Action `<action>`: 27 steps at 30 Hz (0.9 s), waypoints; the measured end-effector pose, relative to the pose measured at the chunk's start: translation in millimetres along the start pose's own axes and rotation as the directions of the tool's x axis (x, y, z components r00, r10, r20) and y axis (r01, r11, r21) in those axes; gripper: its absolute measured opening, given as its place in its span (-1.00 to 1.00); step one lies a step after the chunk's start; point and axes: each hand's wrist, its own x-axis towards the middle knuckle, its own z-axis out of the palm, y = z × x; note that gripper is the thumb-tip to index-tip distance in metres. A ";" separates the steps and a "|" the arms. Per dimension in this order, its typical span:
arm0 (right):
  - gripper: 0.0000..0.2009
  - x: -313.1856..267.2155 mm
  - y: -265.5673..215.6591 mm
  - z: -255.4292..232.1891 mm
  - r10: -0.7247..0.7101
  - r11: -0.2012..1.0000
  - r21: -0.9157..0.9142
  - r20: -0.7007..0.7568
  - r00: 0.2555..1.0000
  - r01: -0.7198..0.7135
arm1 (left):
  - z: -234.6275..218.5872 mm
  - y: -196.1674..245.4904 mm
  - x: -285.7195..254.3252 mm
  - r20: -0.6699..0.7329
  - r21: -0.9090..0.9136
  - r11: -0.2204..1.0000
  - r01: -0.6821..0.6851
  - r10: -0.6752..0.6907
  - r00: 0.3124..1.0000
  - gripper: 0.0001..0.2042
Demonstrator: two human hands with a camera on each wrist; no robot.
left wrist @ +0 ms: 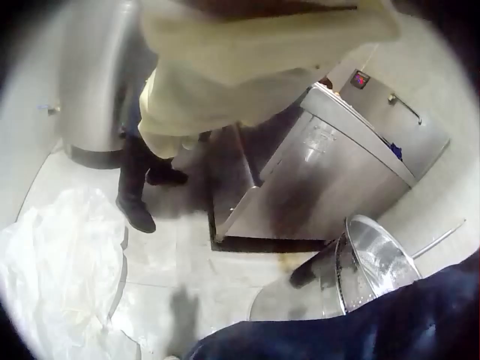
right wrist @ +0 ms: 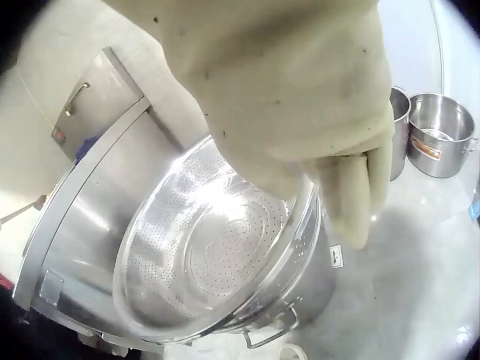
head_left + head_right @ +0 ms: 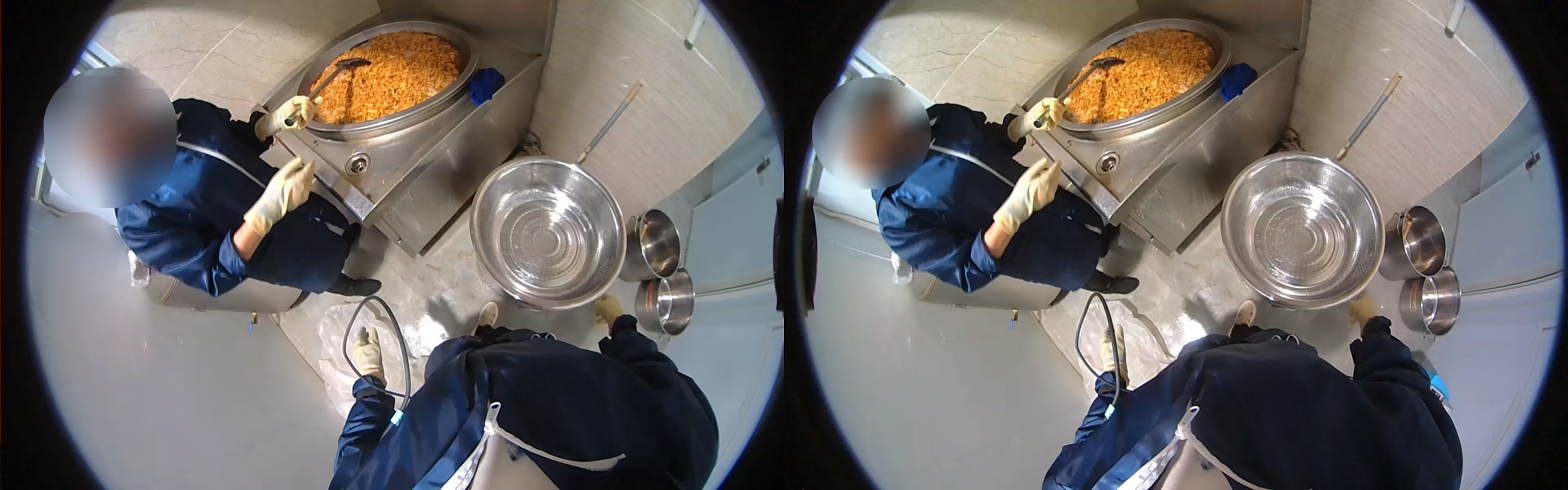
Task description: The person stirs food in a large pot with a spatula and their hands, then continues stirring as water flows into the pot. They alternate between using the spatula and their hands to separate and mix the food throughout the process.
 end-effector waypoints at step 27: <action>-0.51 -77.6 -44.5 151.6 0.492 0.627 0.584 0.218 0.843 -0.516 | -1.5 400.0 269.4 0.002 0.397 0.363 -0.843 0.918 0.396 -0.64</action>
